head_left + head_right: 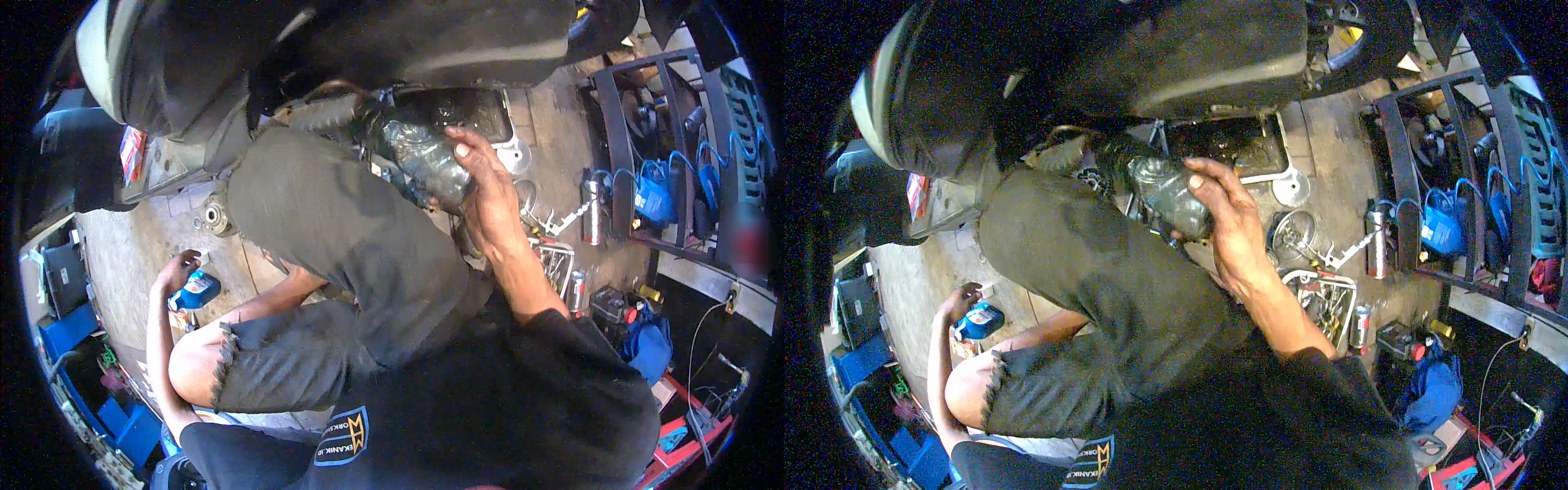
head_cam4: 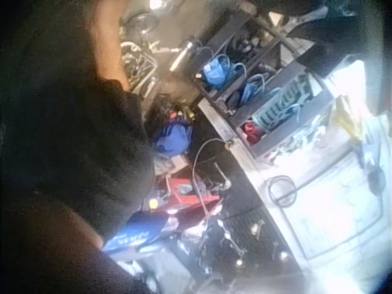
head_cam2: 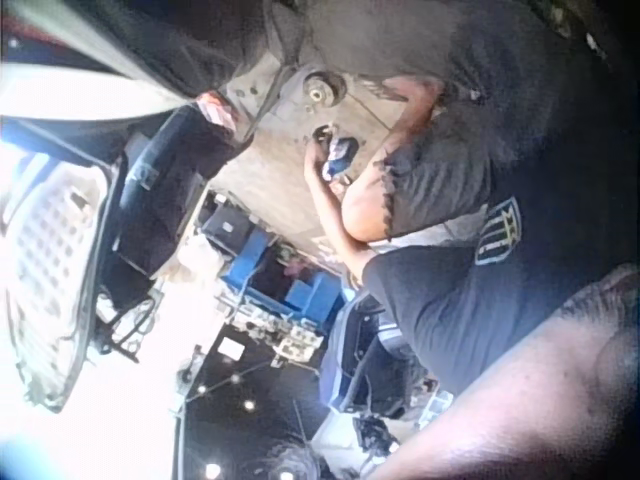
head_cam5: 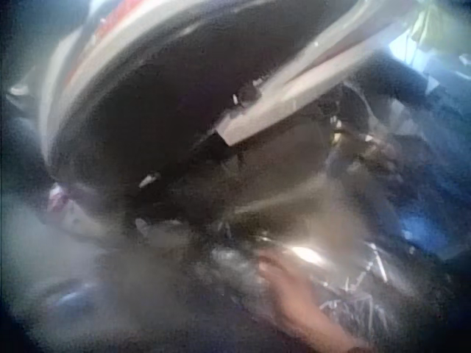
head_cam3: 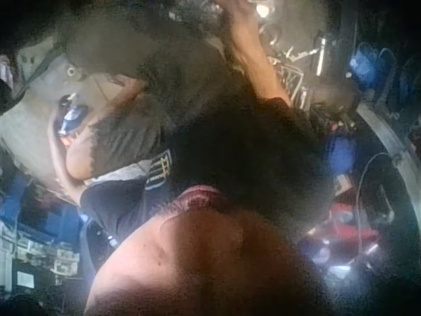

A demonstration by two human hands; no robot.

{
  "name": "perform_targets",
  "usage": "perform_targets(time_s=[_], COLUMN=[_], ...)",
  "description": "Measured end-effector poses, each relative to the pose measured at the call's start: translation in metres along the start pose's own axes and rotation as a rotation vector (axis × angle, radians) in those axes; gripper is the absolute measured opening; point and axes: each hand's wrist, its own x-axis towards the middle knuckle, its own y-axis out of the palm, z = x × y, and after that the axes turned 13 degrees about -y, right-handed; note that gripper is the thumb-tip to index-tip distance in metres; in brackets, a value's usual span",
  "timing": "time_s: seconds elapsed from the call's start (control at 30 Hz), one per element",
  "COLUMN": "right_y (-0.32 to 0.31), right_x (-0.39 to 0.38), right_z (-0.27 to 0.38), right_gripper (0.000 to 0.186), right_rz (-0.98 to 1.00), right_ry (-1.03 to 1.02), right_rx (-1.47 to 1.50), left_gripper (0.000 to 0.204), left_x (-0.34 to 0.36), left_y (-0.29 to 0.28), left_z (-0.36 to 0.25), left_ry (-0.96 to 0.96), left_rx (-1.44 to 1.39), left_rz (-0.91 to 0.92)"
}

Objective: The person cleans motorcycle transmission components and the engine casing using a brush and liquid, then applies lubricant to the shaft.

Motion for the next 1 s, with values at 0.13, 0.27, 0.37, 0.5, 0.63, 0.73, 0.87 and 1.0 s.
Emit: perform_targets(time_s=[0.13,0.27,0.37,0.5,0.63,0.73,0.87,1.0], right_y=[-0.010,-0.019,-0.024,-0.030,-0.034,-0.031,-0.039,-0.037], right_x=[-0.002,-0.005,-0.005,-0.006,-0.009,-0.009,-0.010,-0.011], right_z=[0.001,-0.003,-0.004,-0.007,-0.006,-0.007,-0.006,-0.006], right_gripper=[0.038,0.041,0.043,0.048,0.047,0.045,0.042,0.039], right_rz=[-0.030,-0.063,-0.057,-0.073,-0.069,-0.114,-0.108,-0.137], right_ry=[0.037,0.035,0.050,0.049,0.054,0.047,0.080,0.088], right_rx=[0.021,0.071,0.099,0.088,0.115,0.126,0.158,0.178], left_gripper=[0.038,0.039,0.038,0.039,0.039,0.037,0.037,0.036], left_x=[0.011,0.016,0.008,0.034,0.020,0.016,0.013,0.012], left_y=[0.001,0.001,0.002,0.012,0.006,0.007,0.006,0.010], left_z=[0.004,0.011,0.005,0.047,0.033,0.036,0.030,0.039], left_ry=[0.031,0.077,0.048,0.108,0.064,0.067,0.034,0.056], left_rx=[0.020,-0.001,0.059,-0.138,-0.040,-0.047,-0.019,-0.079], left_rz=[0.015,0.016,-0.011,0.036,0.019,0.015,0.002,0.012])
